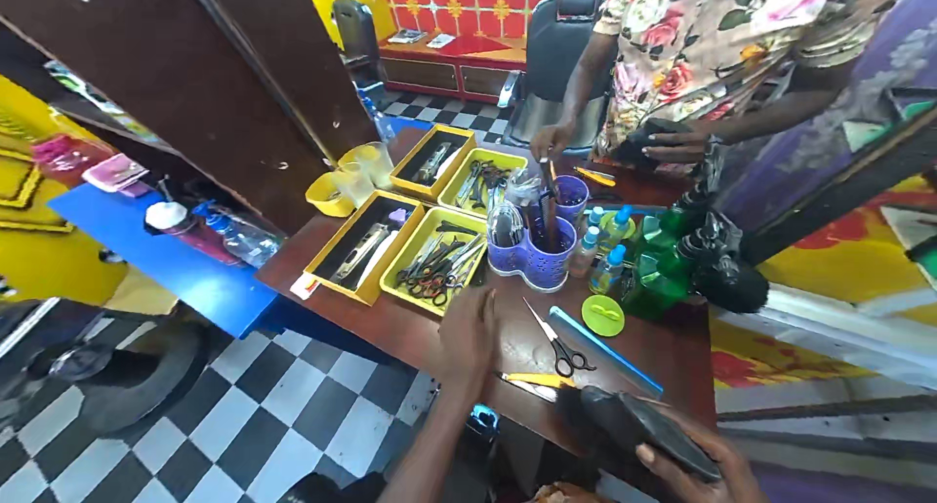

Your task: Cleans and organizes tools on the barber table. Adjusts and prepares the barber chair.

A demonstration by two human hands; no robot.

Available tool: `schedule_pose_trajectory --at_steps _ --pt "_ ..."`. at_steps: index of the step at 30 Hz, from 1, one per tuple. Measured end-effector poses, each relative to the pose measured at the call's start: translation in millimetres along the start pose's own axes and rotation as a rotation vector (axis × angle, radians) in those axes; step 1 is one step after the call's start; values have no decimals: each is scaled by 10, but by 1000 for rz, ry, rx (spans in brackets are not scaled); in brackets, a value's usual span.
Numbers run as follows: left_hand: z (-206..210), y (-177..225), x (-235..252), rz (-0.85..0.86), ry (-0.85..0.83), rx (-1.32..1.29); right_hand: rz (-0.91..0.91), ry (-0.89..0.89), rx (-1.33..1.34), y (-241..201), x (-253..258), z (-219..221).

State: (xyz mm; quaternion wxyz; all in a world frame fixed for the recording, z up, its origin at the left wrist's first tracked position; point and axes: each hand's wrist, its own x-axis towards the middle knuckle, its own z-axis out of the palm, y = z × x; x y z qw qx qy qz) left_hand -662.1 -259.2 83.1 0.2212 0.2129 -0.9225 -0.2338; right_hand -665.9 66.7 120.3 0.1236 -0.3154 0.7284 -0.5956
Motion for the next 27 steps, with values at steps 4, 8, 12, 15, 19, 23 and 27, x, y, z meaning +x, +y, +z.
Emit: schedule_pose_trajectory --at_steps 4,8,12,15,19,23,27 --pt "141 -9 -201 -142 -257 257 35 73 -59 6 37 -164" --pt "166 -87 -255 -160 -257 396 10 49 -76 21 148 -193" --pt "177 -64 -195 -171 -264 352 -14 22 -47 86 206 -155" --pt "204 -25 -108 -98 -253 301 -29 -15 -18 106 227 -131" --pt "301 43 130 -33 -223 347 -19 -41 -16 116 249 -151" --pt "363 228 264 -116 -423 530 -31 -60 -32 133 262 -189" --pt "291 295 227 -159 -547 546 -43 -35 -10 156 222 -225"
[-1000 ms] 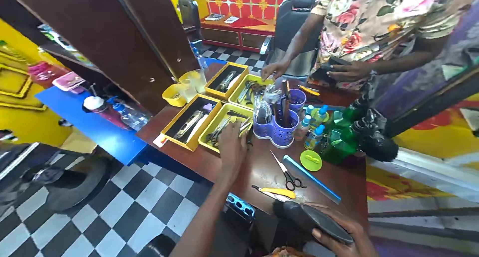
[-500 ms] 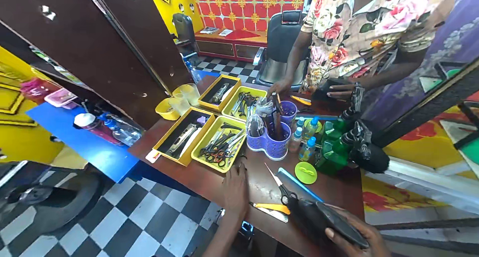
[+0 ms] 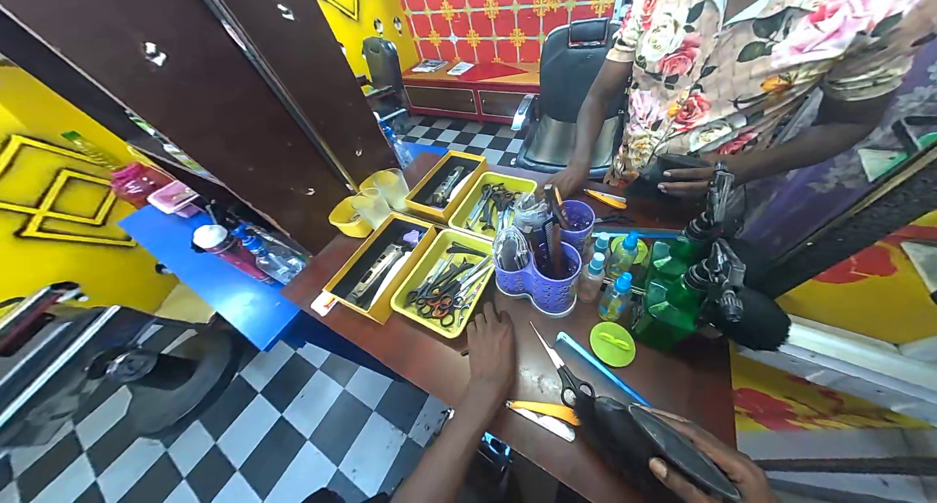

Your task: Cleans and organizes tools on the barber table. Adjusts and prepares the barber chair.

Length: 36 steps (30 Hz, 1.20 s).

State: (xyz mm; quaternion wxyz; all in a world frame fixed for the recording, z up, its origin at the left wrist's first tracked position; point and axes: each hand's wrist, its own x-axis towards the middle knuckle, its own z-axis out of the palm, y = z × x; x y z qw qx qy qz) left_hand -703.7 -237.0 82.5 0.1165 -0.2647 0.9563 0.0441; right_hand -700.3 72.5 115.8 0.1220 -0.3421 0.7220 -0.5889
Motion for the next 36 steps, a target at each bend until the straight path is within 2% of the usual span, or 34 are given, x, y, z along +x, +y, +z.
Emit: schedule_pose_trajectory --at_steps 4,9,13,16,19,24,31,36 --pt "-69 -174 -166 66 -50 -131 5 33 11 30 -59 -31" --pt "-74 -388 -147 175 -145 -147 23 39 -17 31 -59 -34" --pt "-74 -374 -153 174 -110 -250 4 10 -27 30 -21 -6" --pt "-21 -372 -211 238 -41 -327 0 4 -20 39 -10 12" --pt "0 -379 -194 197 48 -333 -1 4 -23 72 -14 20" --pt "26 -346 -63 231 -96 -247 3 -11 -31 103 -16 49" --pt "173 -388 -96 139 -56 -196 -4 14 -39 100 -31 64" --pt "113 -370 -215 86 -17 -240 0 26 -35 119 -50 73"
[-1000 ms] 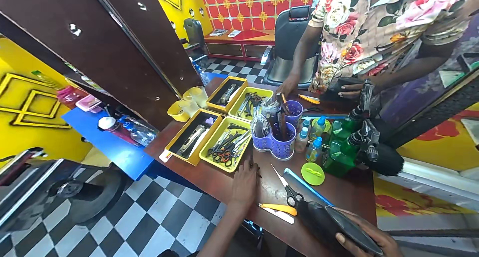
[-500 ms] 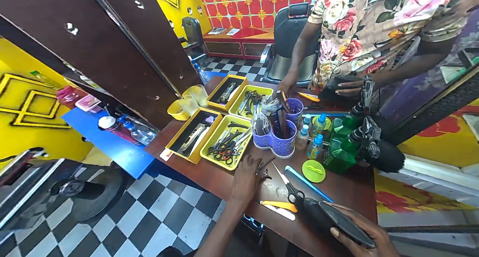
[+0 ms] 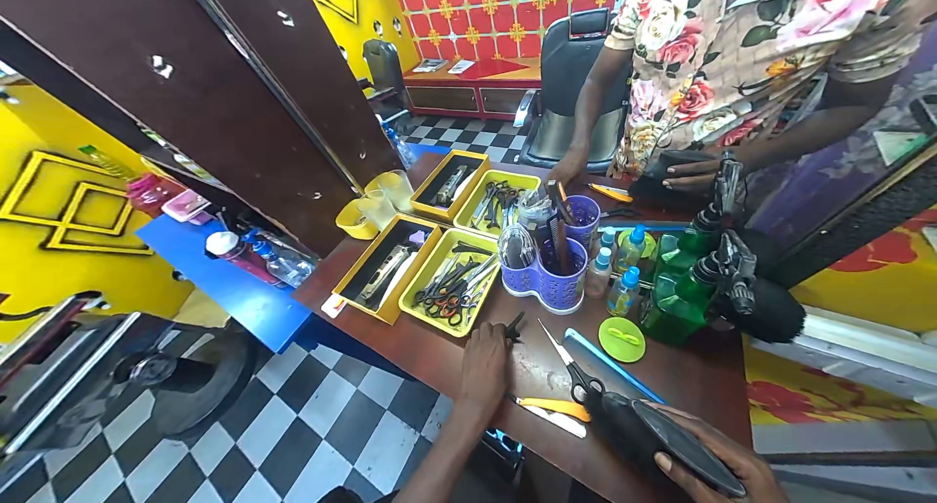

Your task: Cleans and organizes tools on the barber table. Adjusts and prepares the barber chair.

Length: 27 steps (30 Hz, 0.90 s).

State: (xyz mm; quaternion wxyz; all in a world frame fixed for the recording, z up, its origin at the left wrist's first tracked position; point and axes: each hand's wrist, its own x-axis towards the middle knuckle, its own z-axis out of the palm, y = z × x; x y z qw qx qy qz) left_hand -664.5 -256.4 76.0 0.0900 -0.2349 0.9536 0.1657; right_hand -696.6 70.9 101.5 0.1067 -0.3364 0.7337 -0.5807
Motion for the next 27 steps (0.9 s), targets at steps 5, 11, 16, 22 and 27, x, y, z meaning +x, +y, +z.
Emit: schedule_pose_trajectory --at_steps 5,11,16,22,27 --pt "-481 -117 25 -58 249 -535 -7 34 -1 -40 1 -21" --pt "-808 -309 1193 -527 229 -1570 -16 29 13 -26 -6 24" --pt "-950 -255 1561 -567 97 -1614 -8 58 1 -61 -41 39" --pt "-654 -72 620 -23 396 -1118 28 126 -4 -45 -149 -56" --pt "-47 130 128 179 361 -546 64 140 -30 -70 -119 -160"
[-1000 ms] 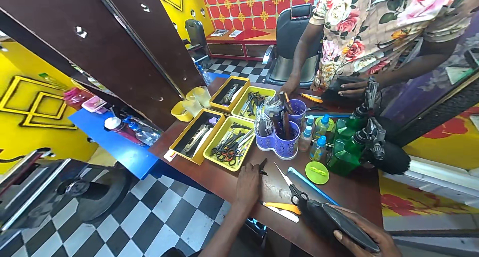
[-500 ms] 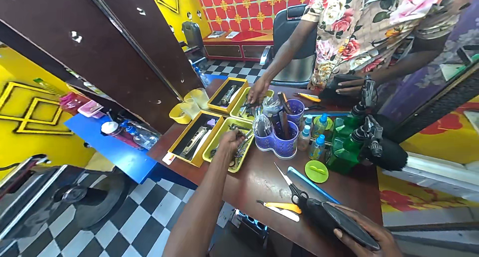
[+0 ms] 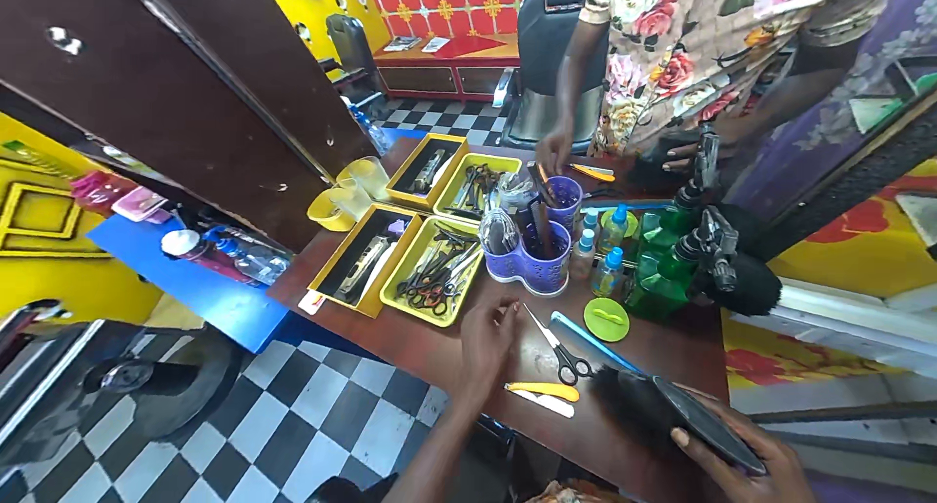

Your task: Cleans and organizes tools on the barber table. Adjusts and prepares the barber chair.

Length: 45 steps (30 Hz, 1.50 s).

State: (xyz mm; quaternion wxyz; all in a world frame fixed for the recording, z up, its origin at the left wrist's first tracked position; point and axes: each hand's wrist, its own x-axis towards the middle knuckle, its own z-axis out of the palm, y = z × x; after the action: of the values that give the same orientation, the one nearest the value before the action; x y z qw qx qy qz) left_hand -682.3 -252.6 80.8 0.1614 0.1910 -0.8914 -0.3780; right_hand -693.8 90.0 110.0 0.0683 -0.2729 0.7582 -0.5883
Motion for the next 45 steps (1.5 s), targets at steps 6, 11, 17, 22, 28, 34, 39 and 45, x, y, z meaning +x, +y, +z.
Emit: schedule_pose_trajectory --at_steps 6,11,17,22,28,34,39,45 --pt "-572 -513 710 -124 40 471 -55 -79 -11 -18 149 28" --pt "-677 -794 1254 -179 -123 590 -73 -122 -3 -13 147 133" --pt "-573 -946 1412 -217 -192 538 -62 -89 18 -5 36 128" --pt "-676 -866 1410 -228 -189 427 -34 -25 -6 20 -64 37" --pt "-718 -745 1603 144 -146 633 -9 -4 -31 24 -97 55" --pt "-572 -427 1286 152 66 371 -41 21 -27 50 -68 59" --pt "86 307 -4 -122 -319 253 1 113 -48 70 -57 51" --pt "384 545 -136 -381 -528 433 -97 -25 -208 152 113 104"
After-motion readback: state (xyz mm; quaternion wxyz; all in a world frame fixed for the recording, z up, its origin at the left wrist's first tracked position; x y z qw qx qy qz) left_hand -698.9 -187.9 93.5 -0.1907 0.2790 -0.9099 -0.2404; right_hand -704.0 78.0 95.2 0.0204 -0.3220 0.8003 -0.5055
